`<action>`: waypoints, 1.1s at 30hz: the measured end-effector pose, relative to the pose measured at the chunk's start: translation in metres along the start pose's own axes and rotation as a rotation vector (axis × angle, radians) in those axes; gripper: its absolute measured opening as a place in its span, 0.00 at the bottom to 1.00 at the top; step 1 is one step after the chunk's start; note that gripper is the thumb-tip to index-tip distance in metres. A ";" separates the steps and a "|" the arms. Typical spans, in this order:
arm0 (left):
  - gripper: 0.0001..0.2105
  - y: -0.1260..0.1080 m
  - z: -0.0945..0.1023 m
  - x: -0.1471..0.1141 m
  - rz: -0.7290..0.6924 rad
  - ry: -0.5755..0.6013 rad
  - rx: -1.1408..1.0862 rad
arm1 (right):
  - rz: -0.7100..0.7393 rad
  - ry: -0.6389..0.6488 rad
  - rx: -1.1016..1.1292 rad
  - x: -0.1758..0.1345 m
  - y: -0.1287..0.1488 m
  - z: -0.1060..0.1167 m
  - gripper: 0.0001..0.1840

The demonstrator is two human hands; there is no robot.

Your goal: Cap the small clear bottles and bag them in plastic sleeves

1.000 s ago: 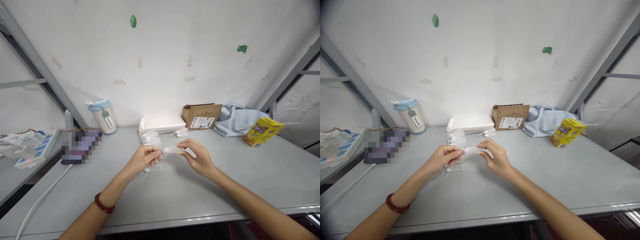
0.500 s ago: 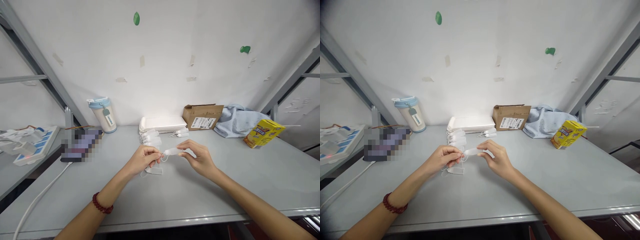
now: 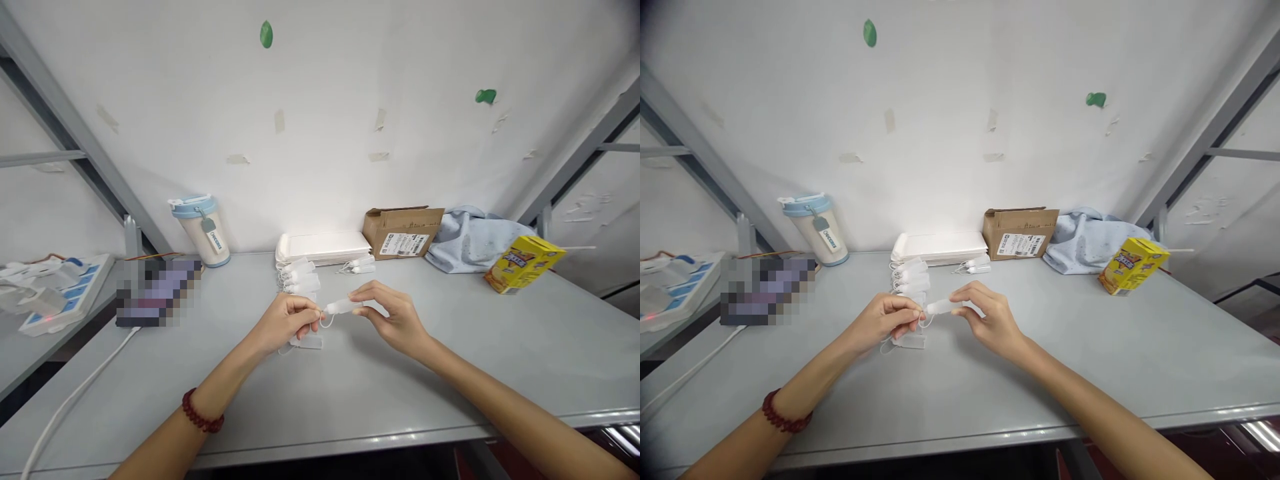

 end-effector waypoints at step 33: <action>0.14 -0.017 0.007 -0.005 -0.067 -0.016 0.173 | -0.075 0.017 -0.083 0.002 -0.004 -0.001 0.06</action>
Point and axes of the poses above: each hand's wrist, its own x-axis towards the middle knuckle, its own z-axis out of the back of the hand, y = z × x, the point moved 1 cm from there along x, towards the middle knuckle, and after that the axes turned 13 degrees about -x, right-handed, at the moved point
